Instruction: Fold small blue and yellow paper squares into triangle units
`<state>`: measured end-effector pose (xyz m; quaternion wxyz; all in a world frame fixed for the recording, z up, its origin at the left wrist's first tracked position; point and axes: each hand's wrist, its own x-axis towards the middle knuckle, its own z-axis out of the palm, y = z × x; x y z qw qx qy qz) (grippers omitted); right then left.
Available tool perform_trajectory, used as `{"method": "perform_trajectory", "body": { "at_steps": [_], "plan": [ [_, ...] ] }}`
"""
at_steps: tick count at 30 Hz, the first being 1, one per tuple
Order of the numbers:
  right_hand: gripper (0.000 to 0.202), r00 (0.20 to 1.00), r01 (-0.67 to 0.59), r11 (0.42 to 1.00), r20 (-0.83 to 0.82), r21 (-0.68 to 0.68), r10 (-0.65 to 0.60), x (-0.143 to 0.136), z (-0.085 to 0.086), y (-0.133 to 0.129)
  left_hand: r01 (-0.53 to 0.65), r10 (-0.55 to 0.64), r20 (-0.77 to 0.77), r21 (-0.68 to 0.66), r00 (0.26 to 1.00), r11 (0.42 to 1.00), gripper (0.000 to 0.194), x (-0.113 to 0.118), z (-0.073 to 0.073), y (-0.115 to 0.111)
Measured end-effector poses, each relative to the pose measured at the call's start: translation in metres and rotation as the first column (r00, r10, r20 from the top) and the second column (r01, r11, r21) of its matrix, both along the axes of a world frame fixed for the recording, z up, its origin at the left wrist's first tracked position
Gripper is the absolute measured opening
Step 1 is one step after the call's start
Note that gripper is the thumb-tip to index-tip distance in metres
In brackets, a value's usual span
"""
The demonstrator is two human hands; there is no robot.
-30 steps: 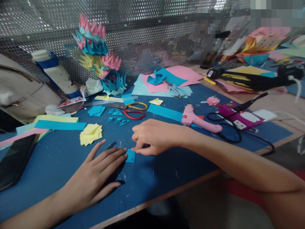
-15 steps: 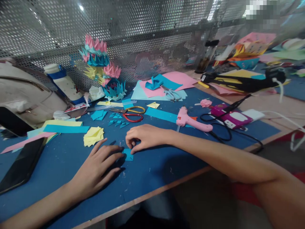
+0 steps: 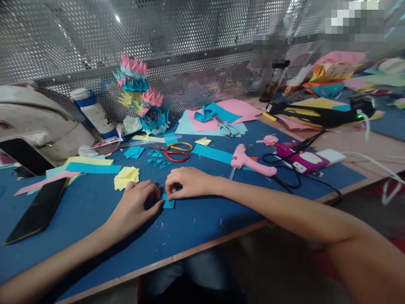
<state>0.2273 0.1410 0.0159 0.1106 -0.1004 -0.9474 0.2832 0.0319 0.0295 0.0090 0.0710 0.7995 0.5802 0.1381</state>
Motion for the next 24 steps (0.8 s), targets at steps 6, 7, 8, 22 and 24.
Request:
{"method": "perform_trajectory", "body": {
  "at_steps": [6,7,8,22,24],
  "plan": [
    [0.008,0.999,-0.038,0.999,-0.035,0.015,0.039,0.003,-0.001,0.002,-0.016,0.016,0.014,-0.032,1.000,0.999,0.006,-0.001,0.002,0.002],
    [0.008,0.998,-0.049,0.999,-0.042,0.016,0.050,0.003,-0.001,0.003,-0.012,0.013,0.016,-0.036,1.000,0.999,0.007,0.000,0.002,0.002],
    [0.008,0.997,-0.056,0.998,-0.050,0.018,0.057,0.003,-0.002,0.003,-0.008,0.008,0.017,-0.038,1.000,0.999,0.008,0.000,0.002,0.002],
    [0.024,0.981,-0.141,0.960,-0.097,0.242,0.168,0.008,-0.004,0.012,0.056,-0.040,-0.102,0.160,0.994,0.986,0.006,-0.003,0.004,0.017],
    [0.028,0.975,-0.173,0.944,-0.086,0.282,0.204,0.009,-0.001,0.013,0.087,-0.065,-0.115,0.203,0.991,0.975,0.008,-0.005,0.000,0.017]
  ]
}}
